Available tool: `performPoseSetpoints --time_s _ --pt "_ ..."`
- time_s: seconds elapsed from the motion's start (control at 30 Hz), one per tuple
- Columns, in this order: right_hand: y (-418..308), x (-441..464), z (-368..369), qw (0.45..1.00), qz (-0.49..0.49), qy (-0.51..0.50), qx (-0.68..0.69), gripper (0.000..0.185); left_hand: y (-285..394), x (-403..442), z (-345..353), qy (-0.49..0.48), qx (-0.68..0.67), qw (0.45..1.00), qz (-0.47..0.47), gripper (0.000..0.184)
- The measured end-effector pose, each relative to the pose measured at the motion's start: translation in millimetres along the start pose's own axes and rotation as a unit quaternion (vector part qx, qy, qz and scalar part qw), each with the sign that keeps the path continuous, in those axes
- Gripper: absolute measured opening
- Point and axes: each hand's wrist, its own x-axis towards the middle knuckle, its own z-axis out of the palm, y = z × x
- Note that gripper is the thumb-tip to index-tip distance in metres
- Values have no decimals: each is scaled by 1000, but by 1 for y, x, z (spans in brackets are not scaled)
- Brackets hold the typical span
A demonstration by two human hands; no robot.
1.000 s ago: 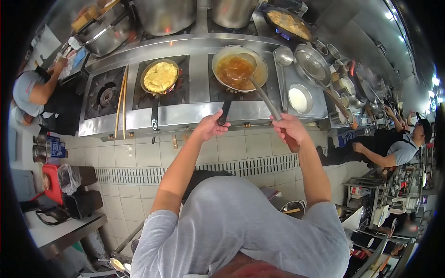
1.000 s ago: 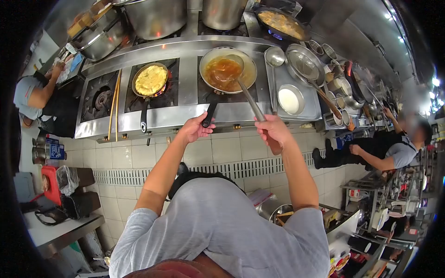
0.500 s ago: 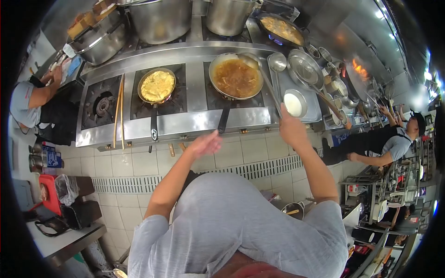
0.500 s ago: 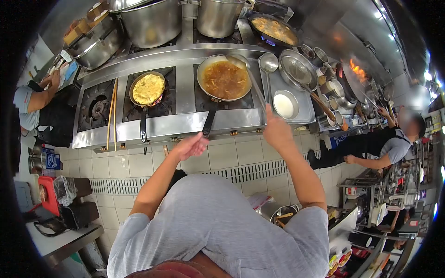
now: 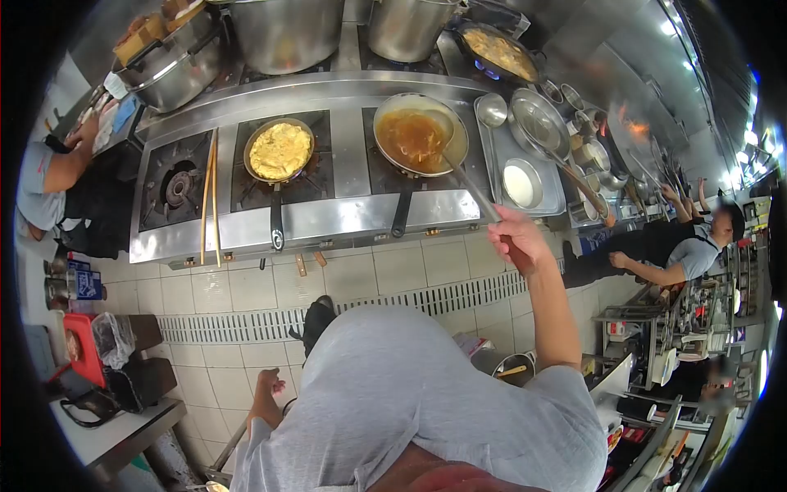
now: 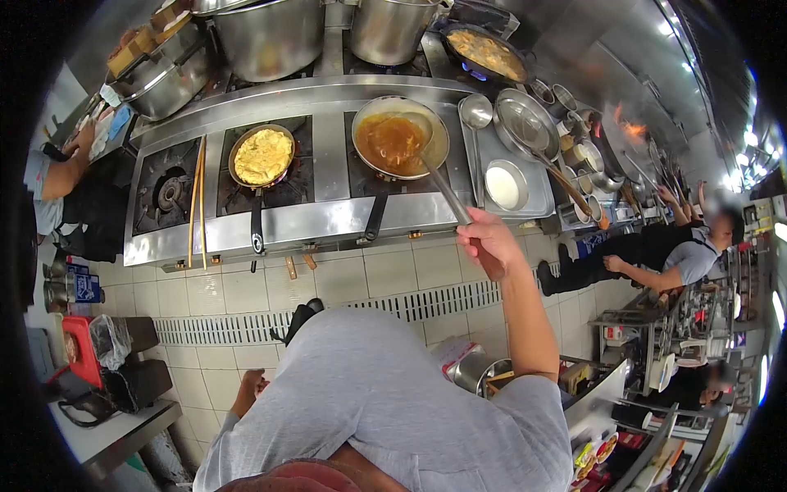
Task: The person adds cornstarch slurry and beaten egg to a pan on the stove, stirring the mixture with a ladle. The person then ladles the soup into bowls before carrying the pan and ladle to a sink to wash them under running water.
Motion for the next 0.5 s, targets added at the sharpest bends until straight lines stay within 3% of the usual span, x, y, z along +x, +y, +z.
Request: performPoseSetpoints --time_s 0.07,0.17,0.27,0.37,0.47,0.5 --pt "0 0 -3 997 -33 21 -65 50 -10 1 -2 8 -29 999 -26 44" --pt "-3 4 -7 970 -117 45 -209 61 4 11 4 -48 -107 991 62 42" --pt "-3 10 -14 910 -121 120 -378 68 44 -3 11 -64 -104 988 96 43" --pt "25 42 -39 715 -290 199 -604 70 81 -15 9 -69 -94 984 132 42" --pt "31 49 -26 696 -184 228 -655 71 99 -21 5 -65 -76 983 154 42" --pt "44 59 -30 695 -212 217 -652 70 101 -20 4 -63 -69 983 159 42"
